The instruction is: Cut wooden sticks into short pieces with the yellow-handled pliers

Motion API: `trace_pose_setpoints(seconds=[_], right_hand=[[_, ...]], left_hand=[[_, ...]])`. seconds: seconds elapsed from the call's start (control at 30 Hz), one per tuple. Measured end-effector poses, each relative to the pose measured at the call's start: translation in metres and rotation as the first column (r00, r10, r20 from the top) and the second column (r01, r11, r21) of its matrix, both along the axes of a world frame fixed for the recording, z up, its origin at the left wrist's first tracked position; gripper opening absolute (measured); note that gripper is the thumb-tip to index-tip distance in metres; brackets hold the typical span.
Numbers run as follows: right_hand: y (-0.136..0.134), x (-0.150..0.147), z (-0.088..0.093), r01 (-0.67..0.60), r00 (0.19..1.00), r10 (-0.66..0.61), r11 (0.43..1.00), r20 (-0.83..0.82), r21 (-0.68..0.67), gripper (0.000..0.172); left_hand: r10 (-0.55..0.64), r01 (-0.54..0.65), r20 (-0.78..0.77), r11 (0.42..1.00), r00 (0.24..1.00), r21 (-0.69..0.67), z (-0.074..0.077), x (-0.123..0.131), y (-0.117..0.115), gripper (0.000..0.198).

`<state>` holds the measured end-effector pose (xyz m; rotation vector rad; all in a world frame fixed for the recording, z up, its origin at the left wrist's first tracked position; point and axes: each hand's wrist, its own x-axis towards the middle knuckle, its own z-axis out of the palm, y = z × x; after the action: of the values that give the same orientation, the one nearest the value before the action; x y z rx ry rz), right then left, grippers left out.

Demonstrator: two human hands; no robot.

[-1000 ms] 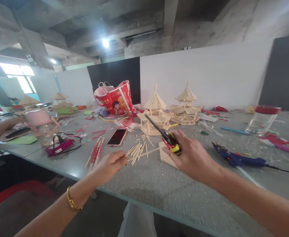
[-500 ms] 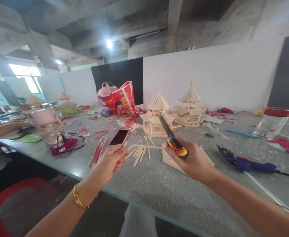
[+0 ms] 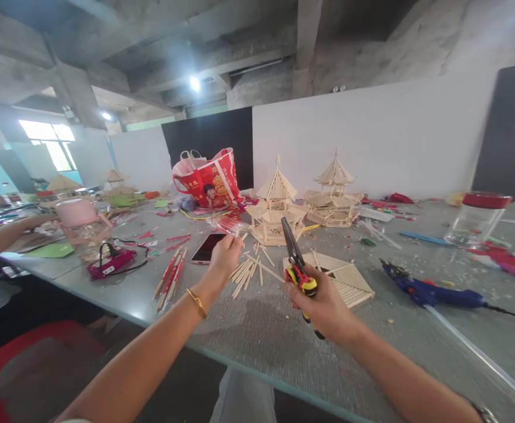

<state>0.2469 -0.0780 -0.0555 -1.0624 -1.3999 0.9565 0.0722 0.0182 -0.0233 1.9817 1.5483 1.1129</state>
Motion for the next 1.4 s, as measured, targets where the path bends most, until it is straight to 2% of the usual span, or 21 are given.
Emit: trace_pose_setpoints(seconds=[0.03, 0.1, 0.2, 0.3, 0.4, 0.47, 0.5, 0.53, 0.6, 0.73, 0.8, 0.9, 1.03, 1.13, 1.27, 1.33, 1.4], right_hand=[[0.002, 0.003, 0.0, -0.008, 1.0, 0.008, 1.0, -0.027, -0.002, 0.032], [0.007, 0.013, 0.0, -0.019, 0.996, 0.019, 1.0, -0.091, -0.005, 0.031], [0.013, 0.03, 0.002, -0.026, 0.982, 0.024, 1.0, -0.188, -0.012, 0.029], [0.017, 0.043, 0.005, -0.027, 0.97, 0.023, 1.0, -0.24, -0.015, 0.026], [0.019, 0.049, 0.009, -0.044, 0.979, 0.03, 0.997, -0.2, -0.064, 0.023], [0.018, 0.05, 0.01, -0.089, 0.983, 0.069, 0.989, -0.168, -0.116, 0.021], [0.018, 0.05, 0.011, -0.121, 0.98, 0.097, 0.984, -0.171, -0.135, 0.02], [0.017, 0.049, 0.011, -0.156, 0.974, 0.127, 0.977, -0.187, -0.145, 0.02], [0.014, 0.048, 0.012, -0.226, 0.954, 0.189, 0.963, -0.233, -0.146, 0.02], [0.007, 0.047, 0.017, -0.312, 0.923, 0.271, 0.943, -0.274, -0.117, 0.017], [0.005, 0.046, 0.018, -0.312, 0.928, 0.278, 0.944, -0.25, -0.11, 0.016], [0.004, 0.045, 0.019, -0.285, 0.945, 0.256, 0.95, -0.203, -0.125, 0.015], [0.007, 0.043, 0.017, -0.252, 0.957, 0.218, 0.952, -0.19, -0.177, 0.015], [0.011, 0.046, 0.016, -0.162, 0.968, 0.107, 0.958, -0.226, -0.237, 0.017], [0.016, 0.056, 0.018, -0.076, 0.93, -0.02, 0.967, -0.368, -0.245, 0.018], [0.018, 0.06, 0.02, -0.057, 0.912, -0.055, 0.964, -0.407, -0.259, 0.017], [0.019, 0.061, 0.02, -0.046, 0.905, -0.077, 0.96, -0.419, -0.276, 0.016]], left_hand=[[0.041, -0.034, -0.129, 0.998, 0.991, 0.055, 0.0, 0.003, 0.006, 0.022], [0.066, -0.02, -0.351, 0.991, 0.934, 0.131, -0.002, 0.008, 0.013, 0.021], [0.01, 0.078, -0.527, 0.987, 0.85, 0.143, -0.009, 0.014, 0.015, 0.026], [-0.015, 0.109, -0.576, 0.986, 0.818, 0.129, -0.007, 0.016, 0.017, 0.029], [0.006, 0.131, -0.55, 0.969, 0.835, 0.208, 0.007, 0.014, 0.021, 0.035], [-0.034, 0.214, -0.497, 0.927, 0.867, 0.309, 0.021, 0.014, 0.02, 0.035], [-0.098, 0.286, -0.485, 0.899, 0.869, 0.33, 0.027, 0.014, 0.018, 0.033], [-0.188, 0.375, -0.493, 0.872, 0.85, 0.314, 0.032, 0.016, 0.014, 0.032], [-0.37, 0.54, -0.544, 0.82, 0.753, 0.19, 0.039, 0.021, 0.004, 0.028], [-0.61, 0.706, -0.56, 0.706, 0.561, -0.062, 0.042, 0.03, -0.015, 0.021], [-0.665, 0.734, -0.524, 0.671, 0.533, -0.105, 0.043, 0.032, -0.02, 0.024], [-0.669, 0.725, -0.507, 0.679, 0.544, -0.118, 0.044, 0.032, -0.025, 0.03], [-0.73, 0.738, -0.523, 0.625, 0.439, -0.253, 0.039, 0.031, -0.028, 0.023], [-0.722, 0.679, -0.55, 0.652, 0.42, -0.337, 0.028, 0.028, -0.024, 0.022], [-0.706, 0.556, -0.583, 0.695, 0.403, -0.456, 0.01, 0.022, -0.007, 0.026], [-0.612, 0.486, -0.633, 0.781, 0.474, -0.392, 0.006, 0.021, 0.003, 0.03], [-0.46, 0.4, -0.651, 0.881, 0.604, -0.251, 0.006, 0.02, 0.01, 0.032]])
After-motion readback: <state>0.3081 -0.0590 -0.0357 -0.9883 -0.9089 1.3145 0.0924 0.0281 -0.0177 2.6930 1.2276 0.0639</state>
